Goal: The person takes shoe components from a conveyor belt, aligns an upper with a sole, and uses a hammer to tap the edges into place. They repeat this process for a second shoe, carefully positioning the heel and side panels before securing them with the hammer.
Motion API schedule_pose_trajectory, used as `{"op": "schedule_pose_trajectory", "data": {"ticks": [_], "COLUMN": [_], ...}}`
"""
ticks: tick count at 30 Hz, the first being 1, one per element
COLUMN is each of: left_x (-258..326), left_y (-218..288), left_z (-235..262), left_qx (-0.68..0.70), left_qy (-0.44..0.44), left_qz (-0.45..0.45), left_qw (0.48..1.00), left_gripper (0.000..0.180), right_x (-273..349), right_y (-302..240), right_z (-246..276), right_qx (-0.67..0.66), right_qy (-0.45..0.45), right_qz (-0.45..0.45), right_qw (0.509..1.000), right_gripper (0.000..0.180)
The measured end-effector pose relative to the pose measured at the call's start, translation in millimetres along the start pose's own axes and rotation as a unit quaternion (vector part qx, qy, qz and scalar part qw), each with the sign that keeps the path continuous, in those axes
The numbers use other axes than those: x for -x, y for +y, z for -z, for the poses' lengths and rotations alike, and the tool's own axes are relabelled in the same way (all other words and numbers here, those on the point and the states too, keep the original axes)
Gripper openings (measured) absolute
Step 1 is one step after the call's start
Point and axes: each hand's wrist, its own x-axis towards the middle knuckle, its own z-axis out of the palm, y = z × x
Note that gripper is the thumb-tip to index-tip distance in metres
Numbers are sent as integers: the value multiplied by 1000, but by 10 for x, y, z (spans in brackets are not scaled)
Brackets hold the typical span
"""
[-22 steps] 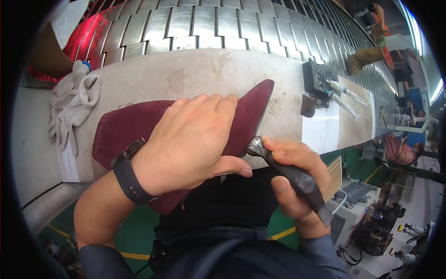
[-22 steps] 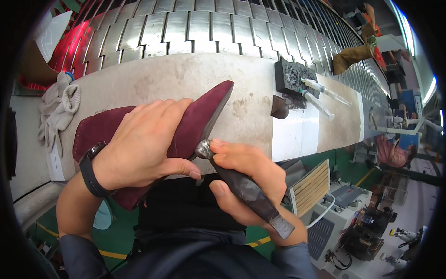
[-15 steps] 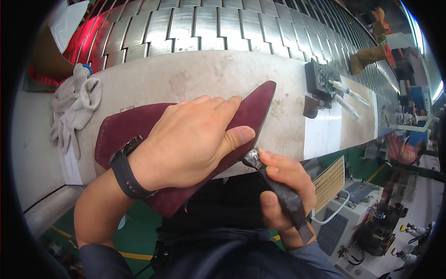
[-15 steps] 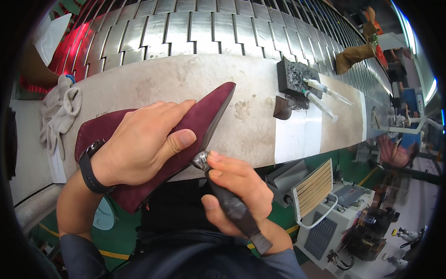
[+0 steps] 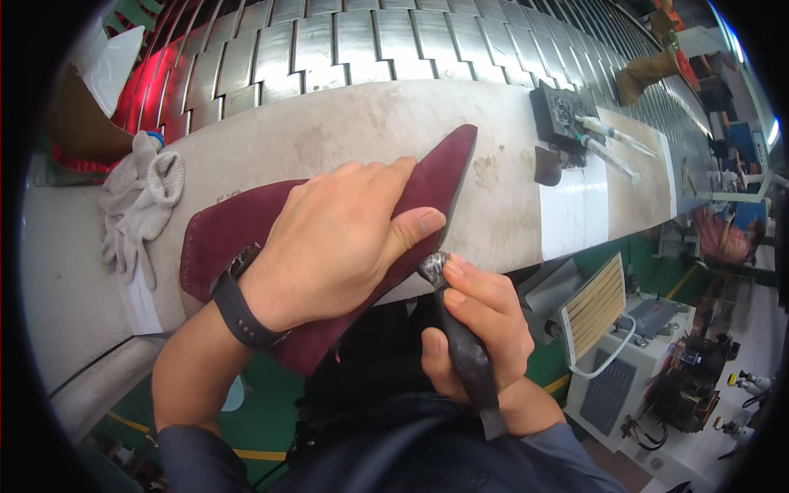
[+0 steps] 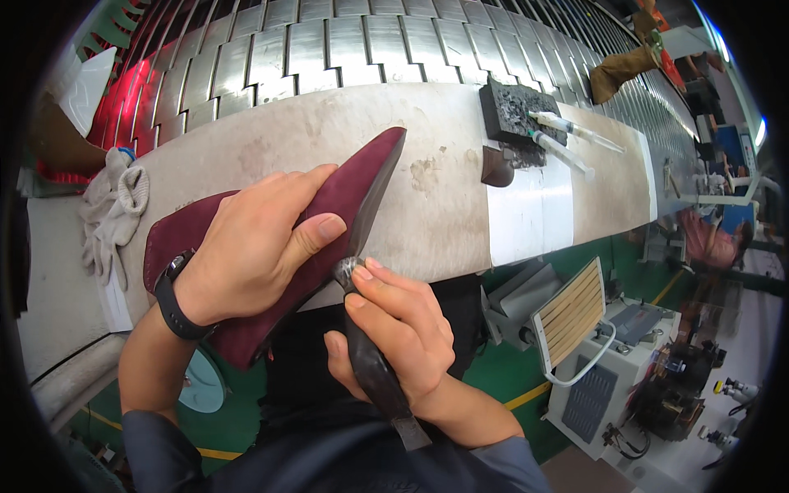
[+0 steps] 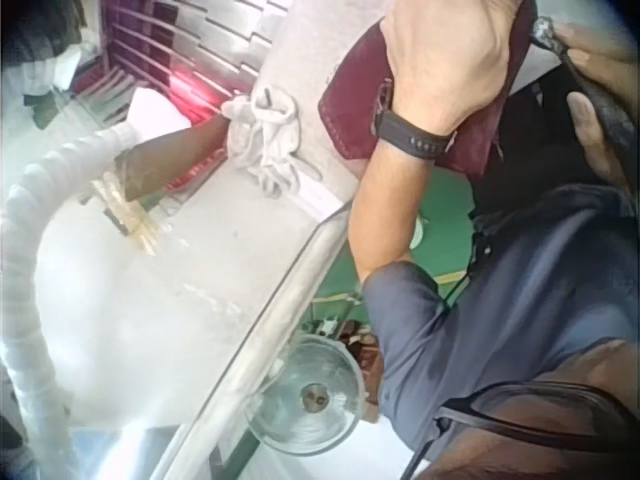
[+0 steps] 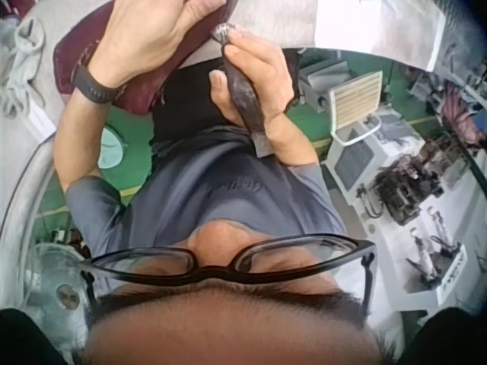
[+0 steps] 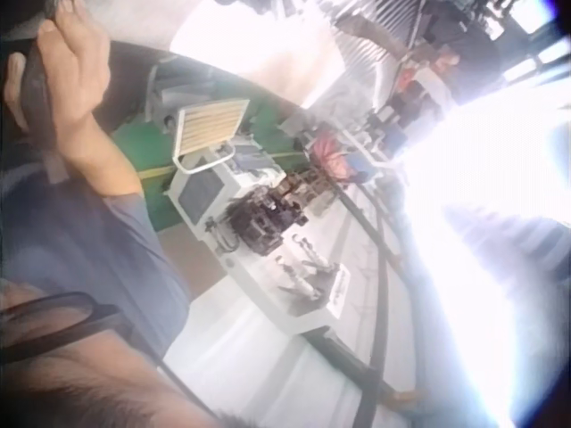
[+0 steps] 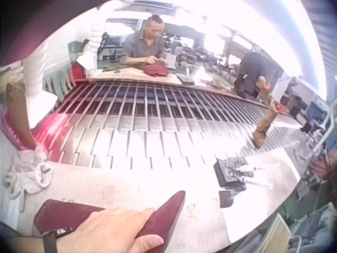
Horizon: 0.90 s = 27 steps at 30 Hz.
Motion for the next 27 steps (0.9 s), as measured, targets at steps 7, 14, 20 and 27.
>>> {"op": "schedule_pose_trajectory", "data": {"ticks": [7,14,20,27], "left_x": [-5,10,50,68], "left_y": [-80,-10,-37,-14], "left_z": [-10,-18,-55,-90], "left_qx": [1,-10,-11,-26], "left_qy": [14,21,42,72], "left_qz": [-17,-14,-11,-24], "left_qw": [1000,1000,999,997], "left_gripper": [50,51,53,53], "right_x": [115,79,106,256], "right_y": [112,116,9,-115], "right_z": [194,16,-60,-204], "right_qx": [-130,-26,-35,-81], "right_qy": [-50,-23,-24,-22], "right_qz": [-94,33,-5,-18], "right_qw": [986,999,999,996], "right_gripper": [37,42,41,42]}}
